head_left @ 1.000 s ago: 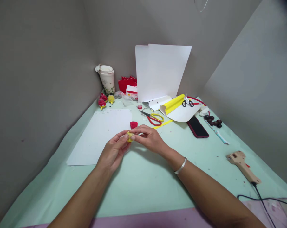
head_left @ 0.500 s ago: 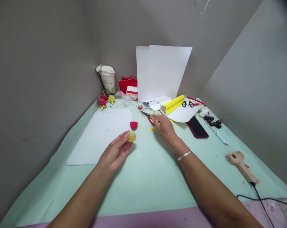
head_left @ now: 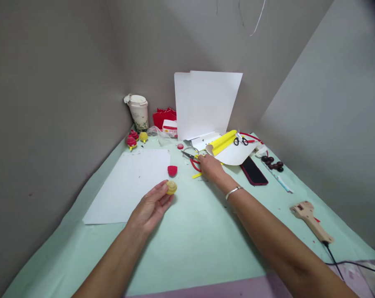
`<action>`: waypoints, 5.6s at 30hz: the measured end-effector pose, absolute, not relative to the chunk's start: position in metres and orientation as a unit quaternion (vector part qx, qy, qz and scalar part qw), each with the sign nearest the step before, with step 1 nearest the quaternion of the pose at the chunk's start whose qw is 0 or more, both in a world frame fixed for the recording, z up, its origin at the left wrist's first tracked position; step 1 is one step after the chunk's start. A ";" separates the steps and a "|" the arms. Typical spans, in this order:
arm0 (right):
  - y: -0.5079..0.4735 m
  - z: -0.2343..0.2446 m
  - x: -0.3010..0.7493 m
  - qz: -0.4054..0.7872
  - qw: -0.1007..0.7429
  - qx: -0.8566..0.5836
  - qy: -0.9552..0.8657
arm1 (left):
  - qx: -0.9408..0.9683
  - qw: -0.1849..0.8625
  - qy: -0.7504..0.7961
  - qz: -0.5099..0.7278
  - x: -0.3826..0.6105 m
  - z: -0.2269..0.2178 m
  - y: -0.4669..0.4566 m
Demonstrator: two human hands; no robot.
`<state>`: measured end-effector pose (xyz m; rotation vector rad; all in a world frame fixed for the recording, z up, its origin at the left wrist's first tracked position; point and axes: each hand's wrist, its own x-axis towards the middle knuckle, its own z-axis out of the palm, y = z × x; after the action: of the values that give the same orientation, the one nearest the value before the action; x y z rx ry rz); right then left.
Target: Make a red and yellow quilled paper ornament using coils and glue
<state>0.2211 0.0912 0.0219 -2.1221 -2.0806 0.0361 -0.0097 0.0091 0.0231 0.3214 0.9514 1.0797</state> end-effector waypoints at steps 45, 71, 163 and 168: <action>-0.064 0.005 0.195 0.063 0.437 -0.518 -0.732 | 0.161 0.721 0.448 0.503 -0.011 0.022 0.008; -0.056 0.019 0.219 0.063 0.432 -0.477 -0.763 | 0.141 0.717 0.462 0.502 -0.013 0.028 0.009; -0.015 0.004 0.183 0.287 0.365 -0.489 -0.738 | 0.807 0.222 0.467 0.285 -0.015 0.009 -0.001; -0.009 0.021 0.188 0.303 0.421 -0.544 -0.659 | 0.720 0.260 0.541 0.347 -0.015 0.023 -0.003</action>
<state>0.1882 -0.0088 0.0207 -1.3640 -1.6522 0.7582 -0.0146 -0.0032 0.0230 1.9506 1.4649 0.9408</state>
